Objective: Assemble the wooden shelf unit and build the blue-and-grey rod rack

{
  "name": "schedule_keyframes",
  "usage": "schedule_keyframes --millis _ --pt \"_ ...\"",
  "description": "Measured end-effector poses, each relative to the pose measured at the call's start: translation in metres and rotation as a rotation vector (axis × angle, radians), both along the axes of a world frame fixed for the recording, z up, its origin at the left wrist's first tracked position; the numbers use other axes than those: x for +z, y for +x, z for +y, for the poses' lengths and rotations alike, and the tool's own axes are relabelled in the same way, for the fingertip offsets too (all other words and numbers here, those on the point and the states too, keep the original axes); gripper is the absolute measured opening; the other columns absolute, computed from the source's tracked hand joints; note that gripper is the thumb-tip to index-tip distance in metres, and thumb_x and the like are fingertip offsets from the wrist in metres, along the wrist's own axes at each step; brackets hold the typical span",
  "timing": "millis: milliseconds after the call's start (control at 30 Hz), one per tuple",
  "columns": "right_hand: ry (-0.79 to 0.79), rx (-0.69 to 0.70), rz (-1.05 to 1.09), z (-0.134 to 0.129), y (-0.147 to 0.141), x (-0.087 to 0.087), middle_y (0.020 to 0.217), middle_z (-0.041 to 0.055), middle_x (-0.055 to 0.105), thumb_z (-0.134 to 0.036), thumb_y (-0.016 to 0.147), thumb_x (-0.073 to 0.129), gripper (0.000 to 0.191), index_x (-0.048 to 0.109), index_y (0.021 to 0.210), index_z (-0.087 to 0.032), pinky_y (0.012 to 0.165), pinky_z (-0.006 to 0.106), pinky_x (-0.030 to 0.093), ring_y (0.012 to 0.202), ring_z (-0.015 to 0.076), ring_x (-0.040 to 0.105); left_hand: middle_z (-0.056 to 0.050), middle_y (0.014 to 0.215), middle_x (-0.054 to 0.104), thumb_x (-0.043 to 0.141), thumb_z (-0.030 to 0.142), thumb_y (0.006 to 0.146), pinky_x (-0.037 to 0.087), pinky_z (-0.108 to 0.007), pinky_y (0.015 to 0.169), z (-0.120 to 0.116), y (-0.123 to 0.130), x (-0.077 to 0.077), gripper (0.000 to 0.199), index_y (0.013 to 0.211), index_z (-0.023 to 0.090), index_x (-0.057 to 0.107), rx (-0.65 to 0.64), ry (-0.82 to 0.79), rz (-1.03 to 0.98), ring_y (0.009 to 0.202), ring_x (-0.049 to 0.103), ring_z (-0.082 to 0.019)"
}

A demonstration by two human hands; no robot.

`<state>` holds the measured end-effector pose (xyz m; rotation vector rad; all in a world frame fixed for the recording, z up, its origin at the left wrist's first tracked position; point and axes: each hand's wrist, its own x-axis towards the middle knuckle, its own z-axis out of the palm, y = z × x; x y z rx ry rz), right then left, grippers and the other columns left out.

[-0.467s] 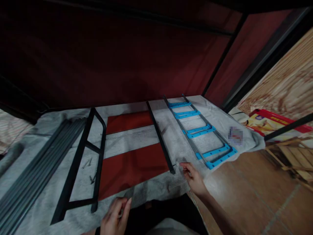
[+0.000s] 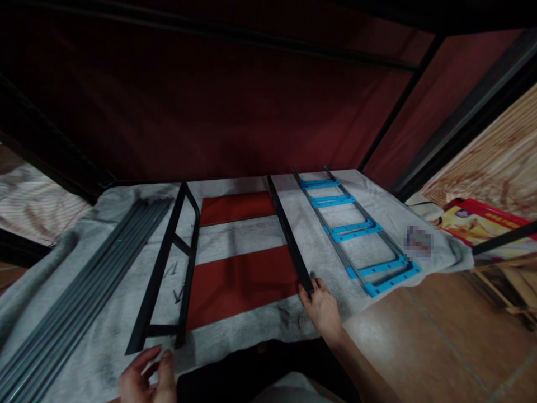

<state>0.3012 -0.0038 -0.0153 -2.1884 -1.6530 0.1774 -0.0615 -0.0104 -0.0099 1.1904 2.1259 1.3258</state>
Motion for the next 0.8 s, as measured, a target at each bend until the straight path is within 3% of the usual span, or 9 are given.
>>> schedule_keyframes --millis 67,200,367,567,800 --pt "-0.028 -0.015 -0.04 0.002 0.002 0.0 0.1 0.0163 0.074 -0.033 0.101 0.042 0.034 0.07 0.109 -0.015 0.079 0.037 0.058 0.086 0.0265 0.074 -0.011 0.115 0.064 0.065 0.067 0.069 0.055 -0.038 0.073 0.009 -0.001 0.002 0.063 0.11 0.019 0.059 0.04 -0.073 -0.114 0.089 0.066 -0.026" --pt "-0.089 -0.049 -0.082 0.001 0.007 0.0 0.078 0.0114 0.074 -0.032 0.103 0.04 0.034 0.07 0.096 -0.018 0.07 0.034 0.057 0.073 0.0247 0.074 -0.012 0.119 0.064 0.066 0.067 0.068 0.053 -0.047 0.091 0.021 0.003 -0.003 0.067 0.114 0.019 0.058 -0.118 -0.105 -0.165 0.103 0.065 -0.031" --pt "-0.1 -0.005 -0.072 0.001 0.006 0.006 0.092 0.012 0.077 -0.03 0.102 0.043 0.029 0.07 0.104 -0.019 0.072 0.031 0.056 0.079 0.0232 0.075 -0.012 0.106 0.07 0.062 0.067 0.074 0.055 -0.048 0.088 0.023 0.002 -0.008 0.06 0.11 0.018 0.064 -0.199 -0.117 -0.036 0.101 0.067 -0.032" --pt "-0.135 -0.043 0.053 0.002 0.011 0.012 0.084 0.0136 0.076 -0.034 0.103 0.04 0.035 0.071 0.096 -0.018 0.072 0.033 0.055 0.08 0.0261 0.075 -0.01 0.097 0.072 0.055 0.07 0.076 0.057 -0.044 0.08 0.024 -0.009 -0.007 0.055 0.097 0.02 0.067 -0.196 -0.12 0.09 0.092 0.068 -0.031" --pt "-0.08 -0.08 0.185 0.002 0.013 0.013 0.086 0.0133 0.077 -0.038 0.099 0.046 0.032 0.071 0.097 -0.019 0.073 0.031 0.053 0.086 0.0262 0.074 -0.011 0.105 0.069 0.055 0.067 0.081 0.054 -0.047 0.092 0.019 -0.014 -0.014 0.057 0.107 0.018 0.063 -0.218 -0.123 0.045 0.098 0.067 -0.03"
